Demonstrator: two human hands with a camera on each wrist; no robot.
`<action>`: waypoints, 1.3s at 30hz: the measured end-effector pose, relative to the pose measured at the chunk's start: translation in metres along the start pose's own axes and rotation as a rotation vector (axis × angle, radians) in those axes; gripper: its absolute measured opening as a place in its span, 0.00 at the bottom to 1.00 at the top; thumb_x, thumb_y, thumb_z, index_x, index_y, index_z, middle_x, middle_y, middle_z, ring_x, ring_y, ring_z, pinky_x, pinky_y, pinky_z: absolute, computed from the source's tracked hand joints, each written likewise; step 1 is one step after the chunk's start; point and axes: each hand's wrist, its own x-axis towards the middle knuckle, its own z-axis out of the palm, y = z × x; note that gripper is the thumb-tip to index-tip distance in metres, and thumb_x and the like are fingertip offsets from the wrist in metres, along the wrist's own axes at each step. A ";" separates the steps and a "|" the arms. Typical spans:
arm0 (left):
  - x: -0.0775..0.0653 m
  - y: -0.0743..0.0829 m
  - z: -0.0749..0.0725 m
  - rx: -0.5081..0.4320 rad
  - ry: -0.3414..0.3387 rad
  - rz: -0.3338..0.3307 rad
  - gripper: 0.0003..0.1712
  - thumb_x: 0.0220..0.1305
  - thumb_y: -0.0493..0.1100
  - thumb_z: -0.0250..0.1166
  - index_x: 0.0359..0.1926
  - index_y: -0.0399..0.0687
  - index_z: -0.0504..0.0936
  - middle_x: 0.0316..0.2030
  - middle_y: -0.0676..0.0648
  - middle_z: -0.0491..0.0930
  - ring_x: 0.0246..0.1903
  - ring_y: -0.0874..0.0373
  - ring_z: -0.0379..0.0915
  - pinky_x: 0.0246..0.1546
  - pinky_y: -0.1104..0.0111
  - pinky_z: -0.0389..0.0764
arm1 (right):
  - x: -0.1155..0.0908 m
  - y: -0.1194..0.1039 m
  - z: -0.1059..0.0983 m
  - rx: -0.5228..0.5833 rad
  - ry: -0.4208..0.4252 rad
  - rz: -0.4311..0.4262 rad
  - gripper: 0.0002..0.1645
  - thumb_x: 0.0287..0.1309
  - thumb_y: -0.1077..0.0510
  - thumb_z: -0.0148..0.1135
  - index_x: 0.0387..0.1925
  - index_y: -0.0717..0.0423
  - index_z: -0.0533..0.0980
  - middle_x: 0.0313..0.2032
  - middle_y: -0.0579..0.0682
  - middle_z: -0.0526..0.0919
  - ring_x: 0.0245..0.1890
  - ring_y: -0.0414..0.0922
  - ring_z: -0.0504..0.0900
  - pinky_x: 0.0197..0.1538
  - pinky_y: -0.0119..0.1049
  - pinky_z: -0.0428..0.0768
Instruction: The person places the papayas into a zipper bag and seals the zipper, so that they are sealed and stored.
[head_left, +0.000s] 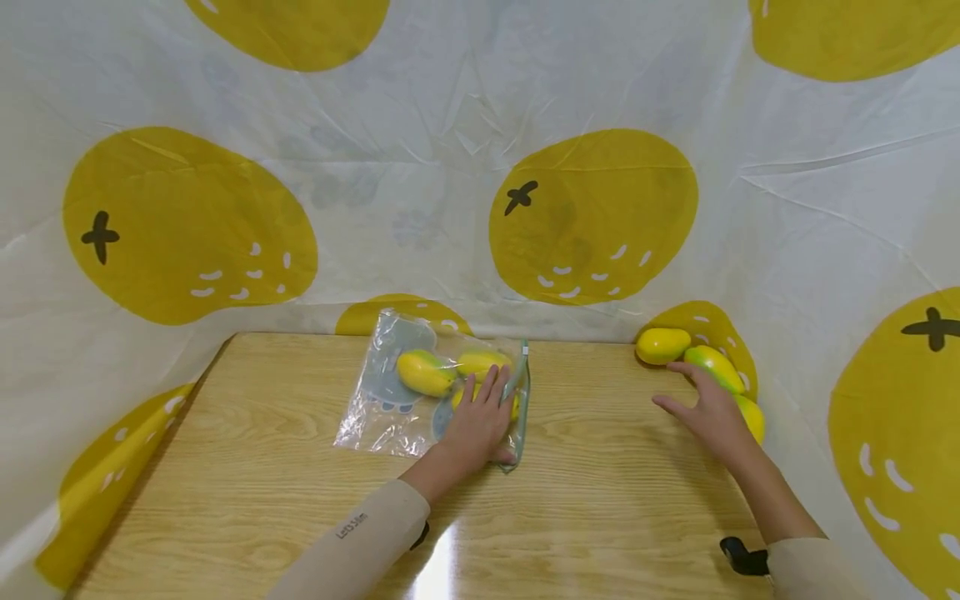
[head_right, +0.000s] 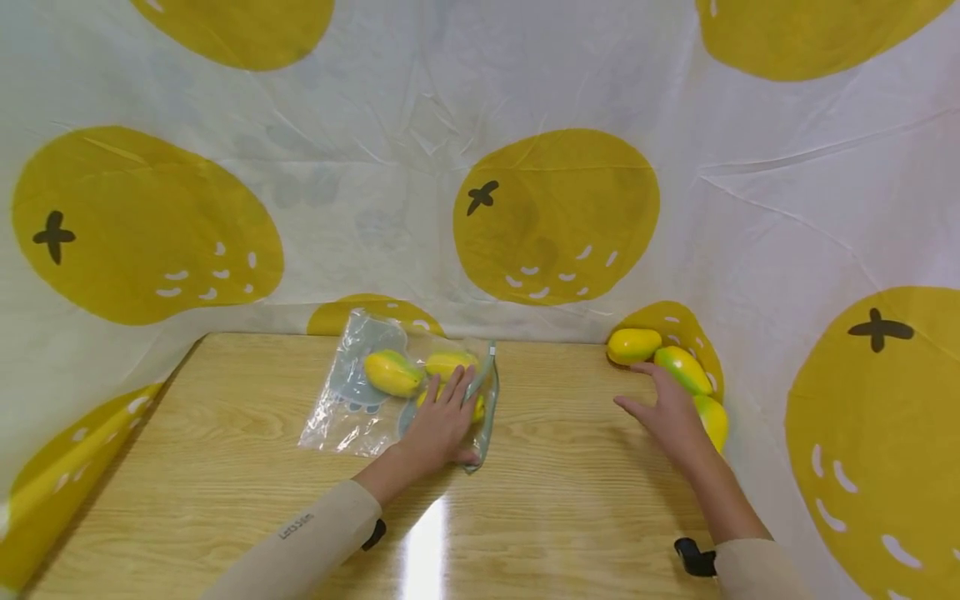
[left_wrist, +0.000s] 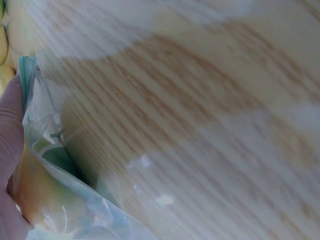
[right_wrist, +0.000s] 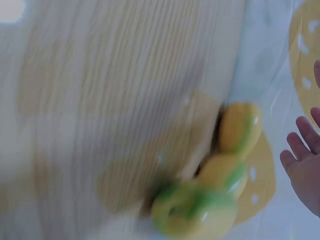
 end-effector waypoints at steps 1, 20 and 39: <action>0.000 0.000 0.000 -0.001 -0.002 0.001 0.70 0.43 0.83 0.66 0.79 0.47 0.61 0.83 0.36 0.39 0.82 0.42 0.36 0.79 0.43 0.50 | -0.003 0.005 -0.005 0.000 0.003 0.018 0.45 0.67 0.44 0.68 0.72 0.67 0.64 0.69 0.72 0.67 0.69 0.73 0.63 0.62 0.73 0.66; 0.001 0.005 0.007 0.005 0.021 0.011 0.70 0.43 0.84 0.65 0.80 0.48 0.61 0.83 0.36 0.40 0.82 0.42 0.37 0.79 0.43 0.51 | -0.037 0.081 -0.024 -0.122 0.054 0.204 0.55 0.68 0.46 0.67 0.72 0.83 0.51 0.66 0.87 0.58 0.64 0.82 0.59 0.62 0.78 0.61; -0.001 0.000 0.000 0.019 0.023 0.007 0.71 0.44 0.85 0.64 0.80 0.48 0.60 0.83 0.37 0.42 0.82 0.42 0.38 0.79 0.44 0.52 | -0.045 0.086 0.001 -0.064 0.076 0.113 0.49 0.56 0.63 0.74 0.68 0.81 0.56 0.60 0.83 0.63 0.56 0.76 0.65 0.53 0.71 0.66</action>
